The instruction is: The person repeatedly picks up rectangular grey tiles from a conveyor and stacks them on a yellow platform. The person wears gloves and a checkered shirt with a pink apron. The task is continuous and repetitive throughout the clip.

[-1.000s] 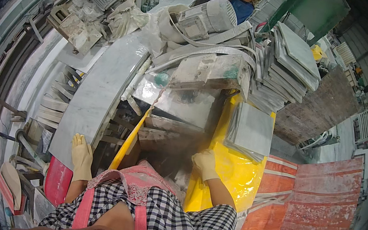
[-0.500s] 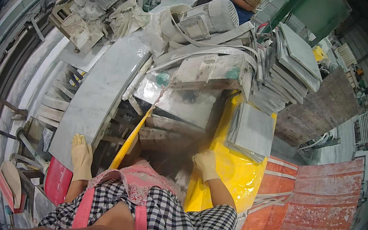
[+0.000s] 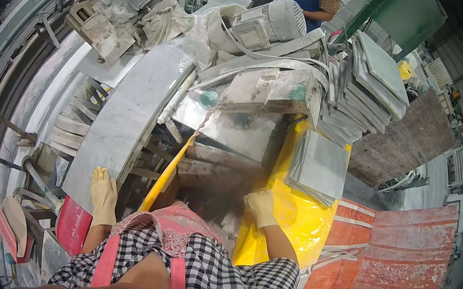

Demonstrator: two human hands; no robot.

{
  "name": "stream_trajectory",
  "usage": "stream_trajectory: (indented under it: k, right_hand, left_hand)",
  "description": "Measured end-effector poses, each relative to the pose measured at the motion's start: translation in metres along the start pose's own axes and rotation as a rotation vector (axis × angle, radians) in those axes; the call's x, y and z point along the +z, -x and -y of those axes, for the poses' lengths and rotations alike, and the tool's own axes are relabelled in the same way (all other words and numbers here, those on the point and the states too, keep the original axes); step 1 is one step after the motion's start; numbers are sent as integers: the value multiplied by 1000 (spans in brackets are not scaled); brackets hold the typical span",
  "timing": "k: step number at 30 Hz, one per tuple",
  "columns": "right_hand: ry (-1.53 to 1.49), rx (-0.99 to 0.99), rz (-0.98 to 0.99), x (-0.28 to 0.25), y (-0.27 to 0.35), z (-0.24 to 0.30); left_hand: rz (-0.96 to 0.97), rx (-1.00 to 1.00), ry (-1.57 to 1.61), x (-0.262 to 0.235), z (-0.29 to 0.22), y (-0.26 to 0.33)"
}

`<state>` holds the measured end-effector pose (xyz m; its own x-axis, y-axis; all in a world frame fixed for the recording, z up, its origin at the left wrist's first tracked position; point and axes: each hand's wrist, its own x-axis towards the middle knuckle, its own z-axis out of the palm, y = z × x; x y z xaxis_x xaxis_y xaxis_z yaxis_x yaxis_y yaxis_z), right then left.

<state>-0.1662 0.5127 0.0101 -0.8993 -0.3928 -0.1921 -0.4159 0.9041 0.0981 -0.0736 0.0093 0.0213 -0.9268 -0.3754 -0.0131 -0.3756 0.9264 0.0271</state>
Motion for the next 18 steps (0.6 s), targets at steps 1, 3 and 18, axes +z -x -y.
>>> stream_trajectory:
  k: [1,3,18]
  right_hand:
    - [2,-13,4,0,1,0]
    - [17,-41,-12,1,1,-1]
    - [8,-49,-3,3,0,-2]
  left_hand:
    - [-24,13,25,-1,0,0]
    - [-20,12,35,-2,1,1]
    - [-120,31,20,10,10,5]
